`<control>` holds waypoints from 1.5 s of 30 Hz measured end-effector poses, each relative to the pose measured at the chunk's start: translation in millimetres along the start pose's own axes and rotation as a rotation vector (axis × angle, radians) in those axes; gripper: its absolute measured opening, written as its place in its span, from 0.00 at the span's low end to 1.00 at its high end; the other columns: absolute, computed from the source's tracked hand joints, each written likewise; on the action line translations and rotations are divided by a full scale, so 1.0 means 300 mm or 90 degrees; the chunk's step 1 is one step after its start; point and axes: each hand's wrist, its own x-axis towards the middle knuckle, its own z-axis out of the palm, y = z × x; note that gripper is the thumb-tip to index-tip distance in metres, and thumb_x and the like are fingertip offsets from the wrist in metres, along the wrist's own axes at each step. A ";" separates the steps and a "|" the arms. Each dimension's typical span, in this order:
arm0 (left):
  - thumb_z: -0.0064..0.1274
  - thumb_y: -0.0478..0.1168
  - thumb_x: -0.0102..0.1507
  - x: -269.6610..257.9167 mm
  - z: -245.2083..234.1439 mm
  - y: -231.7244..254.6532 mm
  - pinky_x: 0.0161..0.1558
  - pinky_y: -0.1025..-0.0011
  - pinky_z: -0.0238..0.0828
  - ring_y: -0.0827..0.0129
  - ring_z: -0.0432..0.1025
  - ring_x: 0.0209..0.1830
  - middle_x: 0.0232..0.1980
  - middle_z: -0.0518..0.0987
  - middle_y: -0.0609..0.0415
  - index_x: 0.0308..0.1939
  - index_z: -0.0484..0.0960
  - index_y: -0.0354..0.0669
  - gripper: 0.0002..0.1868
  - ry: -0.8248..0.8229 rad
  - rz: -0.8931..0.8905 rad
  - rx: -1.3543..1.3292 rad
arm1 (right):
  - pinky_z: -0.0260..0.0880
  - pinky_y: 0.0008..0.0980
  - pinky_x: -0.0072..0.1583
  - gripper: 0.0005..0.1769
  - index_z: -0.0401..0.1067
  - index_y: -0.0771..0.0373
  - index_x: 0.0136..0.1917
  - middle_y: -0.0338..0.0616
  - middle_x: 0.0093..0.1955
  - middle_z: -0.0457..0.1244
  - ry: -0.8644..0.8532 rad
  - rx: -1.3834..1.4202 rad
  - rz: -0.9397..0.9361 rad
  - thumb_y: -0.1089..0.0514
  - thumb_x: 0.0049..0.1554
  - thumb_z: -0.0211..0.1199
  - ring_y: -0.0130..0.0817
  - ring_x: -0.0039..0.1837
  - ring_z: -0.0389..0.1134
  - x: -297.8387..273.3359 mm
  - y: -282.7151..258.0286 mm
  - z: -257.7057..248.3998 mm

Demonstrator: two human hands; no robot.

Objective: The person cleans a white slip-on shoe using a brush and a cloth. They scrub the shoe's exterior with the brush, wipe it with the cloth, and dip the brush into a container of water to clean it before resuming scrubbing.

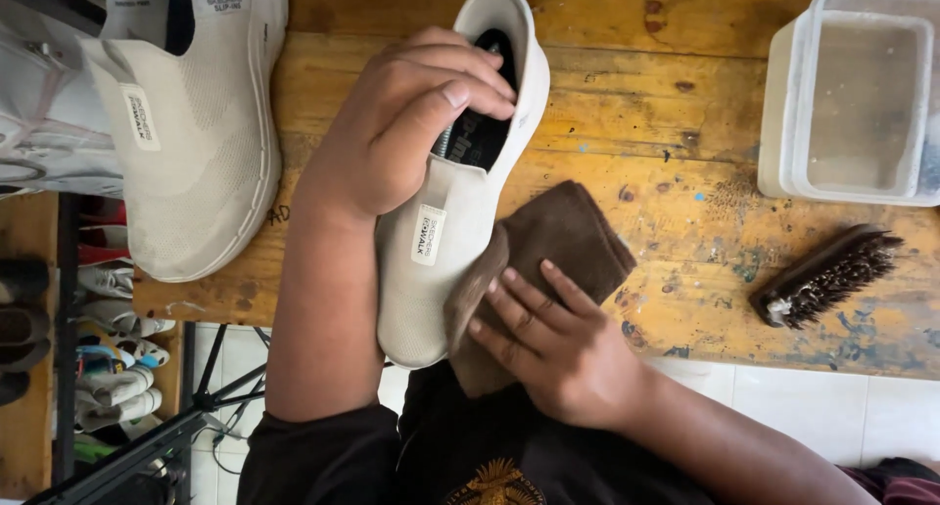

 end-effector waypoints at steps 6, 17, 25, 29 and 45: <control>0.30 0.38 0.71 -0.001 0.004 -0.005 0.66 0.51 0.66 0.45 0.74 0.59 0.50 0.84 0.38 0.45 0.86 0.29 0.25 0.001 0.000 -0.022 | 0.57 0.64 0.72 0.23 0.75 0.60 0.64 0.58 0.68 0.66 -0.032 0.082 -0.058 0.59 0.64 0.42 0.60 0.72 0.65 -0.012 0.026 -0.038; 0.33 0.34 0.71 -0.009 0.010 -0.009 0.68 0.54 0.65 0.51 0.75 0.58 0.50 0.84 0.42 0.45 0.86 0.33 0.21 0.028 -0.017 -0.035 | 0.65 0.36 0.64 0.35 0.64 0.70 0.71 0.44 0.61 0.62 0.298 0.322 0.498 0.41 0.62 0.56 0.33 0.63 0.61 -0.054 0.285 -0.265; 0.31 0.36 0.69 -0.004 0.001 0.001 0.68 0.55 0.65 0.52 0.74 0.58 0.49 0.85 0.41 0.44 0.86 0.32 0.23 0.016 -0.020 -0.008 | 0.71 0.56 0.51 0.35 0.53 0.66 0.80 0.61 0.76 0.60 0.100 -0.115 0.484 0.56 0.64 0.57 0.60 0.64 0.70 0.107 0.461 -0.361; 0.32 0.37 0.69 -0.009 0.004 0.004 0.67 0.55 0.65 0.50 0.74 0.61 0.51 0.85 0.42 0.45 0.87 0.35 0.23 0.015 -0.044 0.002 | 0.73 0.46 0.45 0.22 0.73 0.70 0.71 0.56 0.69 0.68 0.113 -0.232 0.318 0.56 0.68 0.61 0.48 0.51 0.74 0.060 0.390 -0.428; 0.30 0.35 0.70 -0.007 0.013 0.005 0.69 0.54 0.63 0.48 0.72 0.63 0.52 0.83 0.41 0.46 0.85 0.30 0.23 -0.010 -0.053 0.009 | 0.72 0.50 0.63 0.36 0.70 0.48 0.71 0.38 0.73 0.65 -0.176 -0.232 0.480 0.56 0.48 0.61 0.43 0.73 0.66 -0.431 0.297 -0.613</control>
